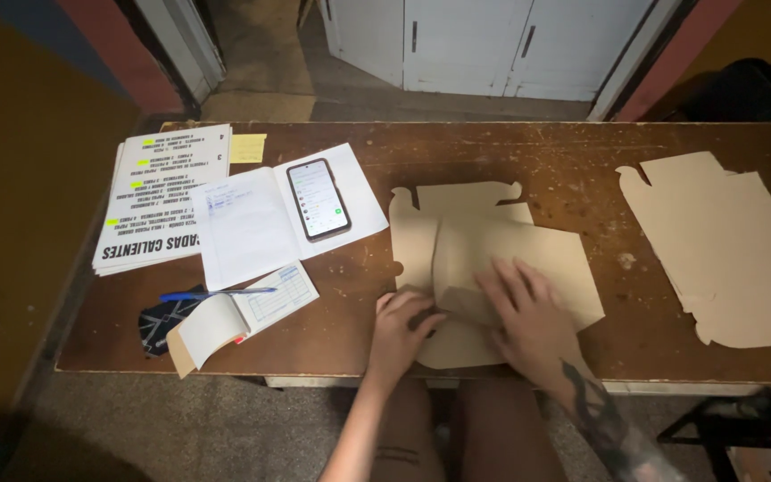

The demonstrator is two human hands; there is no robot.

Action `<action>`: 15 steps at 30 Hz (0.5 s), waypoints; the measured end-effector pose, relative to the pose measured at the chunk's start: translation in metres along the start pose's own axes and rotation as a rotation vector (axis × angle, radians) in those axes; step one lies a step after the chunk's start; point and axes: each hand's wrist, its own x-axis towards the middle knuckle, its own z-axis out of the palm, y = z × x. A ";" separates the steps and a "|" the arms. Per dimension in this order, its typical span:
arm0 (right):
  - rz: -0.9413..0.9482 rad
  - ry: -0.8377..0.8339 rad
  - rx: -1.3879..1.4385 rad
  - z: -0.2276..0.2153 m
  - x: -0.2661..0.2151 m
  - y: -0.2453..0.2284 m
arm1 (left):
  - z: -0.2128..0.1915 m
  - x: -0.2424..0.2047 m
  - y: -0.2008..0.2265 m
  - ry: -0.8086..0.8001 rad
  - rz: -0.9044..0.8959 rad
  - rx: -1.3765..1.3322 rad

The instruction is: The person folds flat cardboard pieces into small boxes by hand. They fold the side flaps, tuck the tabs into slots, and stack the finished boxes on the table. The process is repeated for multiple units.

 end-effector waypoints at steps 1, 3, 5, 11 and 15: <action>-0.047 -0.018 -0.015 0.002 0.005 -0.001 | -0.003 0.000 0.004 -0.016 0.008 -0.008; -0.097 -0.038 -0.029 0.005 0.012 -0.002 | -0.005 0.000 0.008 -0.030 0.014 -0.017; -0.206 -0.055 -0.040 0.006 0.019 -0.001 | -0.005 0.001 0.010 -0.059 0.033 -0.016; -0.284 0.179 0.061 0.014 0.028 -0.010 | 0.000 0.000 0.000 -0.141 0.067 -0.033; -0.280 0.257 0.098 0.016 0.026 -0.021 | 0.005 0.001 -0.006 -0.146 0.110 0.005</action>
